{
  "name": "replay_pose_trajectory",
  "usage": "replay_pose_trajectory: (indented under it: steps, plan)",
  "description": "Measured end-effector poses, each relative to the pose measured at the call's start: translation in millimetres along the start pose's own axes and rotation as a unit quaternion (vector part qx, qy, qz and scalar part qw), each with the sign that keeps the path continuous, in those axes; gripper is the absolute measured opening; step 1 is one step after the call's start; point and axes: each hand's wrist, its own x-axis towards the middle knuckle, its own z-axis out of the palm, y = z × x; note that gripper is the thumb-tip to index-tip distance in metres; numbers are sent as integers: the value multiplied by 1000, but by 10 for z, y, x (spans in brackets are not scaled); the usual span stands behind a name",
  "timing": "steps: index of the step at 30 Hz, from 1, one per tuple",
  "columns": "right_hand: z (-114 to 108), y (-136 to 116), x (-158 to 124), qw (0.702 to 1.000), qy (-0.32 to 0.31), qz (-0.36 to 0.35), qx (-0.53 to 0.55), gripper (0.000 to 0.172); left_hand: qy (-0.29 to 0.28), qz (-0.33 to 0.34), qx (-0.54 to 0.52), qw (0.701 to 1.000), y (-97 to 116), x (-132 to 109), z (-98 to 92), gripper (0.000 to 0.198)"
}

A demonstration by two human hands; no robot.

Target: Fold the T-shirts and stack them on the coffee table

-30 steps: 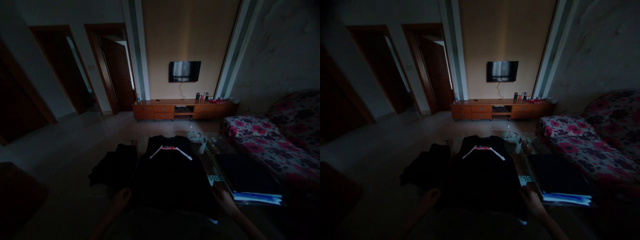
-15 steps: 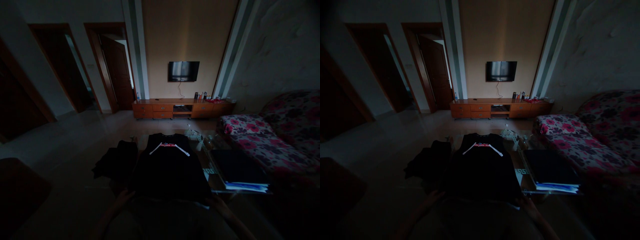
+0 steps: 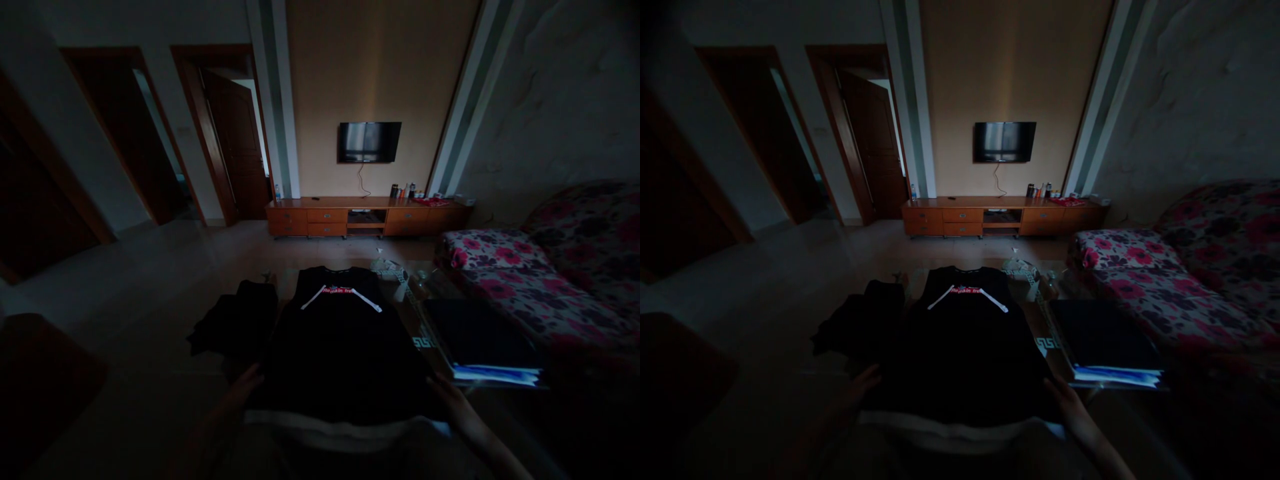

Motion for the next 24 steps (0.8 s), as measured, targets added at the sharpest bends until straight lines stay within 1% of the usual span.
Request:
replay_pose_trajectory:
  steps: [1, 3, 4, 5, 6, 7, 9, 11, 12, 13, 15, 16, 18, 20, 22, 24]
  plan:
    - [-14, 0, -9, 1000, -6, -3, 15, 70, -39, -8, -24, 999, 13, -44, -4, 56]
    - [-47, -16, -35, 998, -39, -29, 45, 65, -113, 6, -49, 992, 32, -124, -11, 75]
    - [-68, -35, -51, 996, -60, -47, 55, 64, -138, 20, -57, 989, 43, -153, -14, 82]
    - [-92, -61, -66, 993, -78, -67, 62, 64, -150, 36, -64, 986, 55, -171, -18, 88]
    - [-119, -94, -81, 991, -86, -85, 66, 64, -148, 50, -68, 985, 70, -178, -24, 93]
    - [-147, -131, -94, 990, -86, -97, 63, 64, -134, 66, -68, 987, 85, -175, -33, 96]
    - [-206, -210, -117, 991, -67, -106, 40, 65, -78, 105, -62, 990, 112, -152, -67, 96]
    - [-263, -283, -139, 993, -40, -114, 15, 68, -27, 149, -52, 987, 130, -137, -118, 87]
    - [-291, -315, -151, 992, -31, -120, 6, 68, -16, 165, -45, 985, 135, -142, -146, 79]
    - [-318, -343, -162, 992, -23, -127, 0, 67, -13, 171, -40, 984, 139, -157, -173, 70]
    - [-371, -386, -178, 990, -10, -138, -6, 59, -29, 148, -33, 988, 154, -216, -222, 60]
    - [-397, -402, -182, 991, -6, -136, -7, 55, -44, 137, -31, 989, 169, -253, -241, 60]
    - [-442, -424, -182, 992, -11, -125, 4, 52, -71, 138, -26, 988, 217, -326, -270, 66]
    - [-465, -440, -176, 993, -38, -107, 33, 55, -81, 155, 0, 985, 286, -373, -286, 70]
    - [-460, -463, -175, 993, -64, -87, 57, 60, -61, 164, 34, 984, 363, -386, -290, 64]
    - [-433, -506, -184, 994, -52, -84, 54, 62, -27, 171, 73, 982, 437, -372, -288, 54]
